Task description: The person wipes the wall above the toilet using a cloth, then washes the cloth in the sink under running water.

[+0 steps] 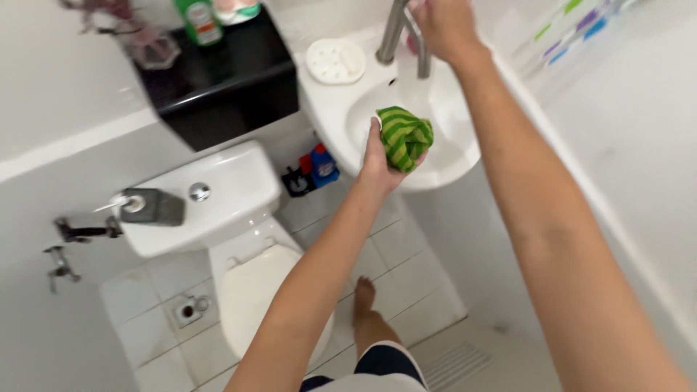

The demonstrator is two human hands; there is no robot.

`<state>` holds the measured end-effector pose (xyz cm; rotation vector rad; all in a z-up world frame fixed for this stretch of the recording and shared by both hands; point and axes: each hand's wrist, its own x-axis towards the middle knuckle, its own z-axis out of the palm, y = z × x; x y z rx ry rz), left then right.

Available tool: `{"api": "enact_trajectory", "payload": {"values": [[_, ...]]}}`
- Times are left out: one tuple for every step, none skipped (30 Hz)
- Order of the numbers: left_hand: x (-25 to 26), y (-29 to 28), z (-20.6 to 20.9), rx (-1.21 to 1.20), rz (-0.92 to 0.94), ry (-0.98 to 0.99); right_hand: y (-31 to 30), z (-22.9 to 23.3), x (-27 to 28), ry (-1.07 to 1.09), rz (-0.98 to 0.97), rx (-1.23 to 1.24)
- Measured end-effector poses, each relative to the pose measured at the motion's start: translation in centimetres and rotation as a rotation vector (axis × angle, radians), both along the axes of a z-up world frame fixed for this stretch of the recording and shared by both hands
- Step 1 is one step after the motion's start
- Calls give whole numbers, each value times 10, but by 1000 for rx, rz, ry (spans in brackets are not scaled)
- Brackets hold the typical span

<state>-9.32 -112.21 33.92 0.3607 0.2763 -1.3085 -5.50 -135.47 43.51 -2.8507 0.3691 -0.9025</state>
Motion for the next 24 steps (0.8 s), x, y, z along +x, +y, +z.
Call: {"api": "enact_trajectory", "payload": {"values": [[6,-29,-9,80,21,9,-17,-7,17,129,-75,3],[12,-56,-19,75,42,2,-28,-13,27,259,-149,3],[14,-76,-33,171,33,-39,-34,-19,31,263,-135,4],[18,-95,-47,268,24,-79,-36,-24,32,166,-52,-47],[23,-114,-64,276,33,-73,-37,-26,29,70,28,-93],[31,-130,-81,387,13,-109,-42,-23,26,75,39,-86],[36,-145,-97,495,-13,-149,-49,-15,20,77,94,-19],[36,-154,-114,498,-8,-146,-52,-8,15,78,149,48],[42,-167,-125,485,-48,-268,-53,0,13,72,153,41],[47,-179,-132,471,-88,-391,-50,5,12,18,190,60],[48,-187,-135,472,-82,-387,-46,6,7,-28,230,87],[49,-192,-133,491,-41,-507,-46,9,3,-25,237,87],[47,-190,-127,516,-5,-628,-48,8,-3,-36,237,188],[40,-184,-117,524,-4,-624,-47,3,-10,-46,237,290],[37,-181,-102,750,-28,-840,-43,-9,-17,-106,136,556],[35,-176,-87,980,-52,-1053,-39,-26,-26,-164,34,822],[30,-172,-77,979,-50,-1050,-34,-48,-34,-139,-165,975],[28,-167,-73,1151,-109,-1100,-28,-72,-41,-110,-368,1123],[24,-164,-76,1324,-171,-1146,-21,-97,-52,-102,-239,1412],[19,-163,-85,1323,-171,-1139,-19,-116,-63,65,-163,1563],[16,-160,-100,1207,-58,-945,-14,-130,-70,237,-81,1713],[15,-160,-117,1083,50,-754,-14,-136,-74,241,-80,1717],[16,-165,-135,1089,54,-752,-16,-137,-77,245,-75,1693],[18,-171,-152,792,201,-642,-16,-136,-78,248,-70,1669]]}}
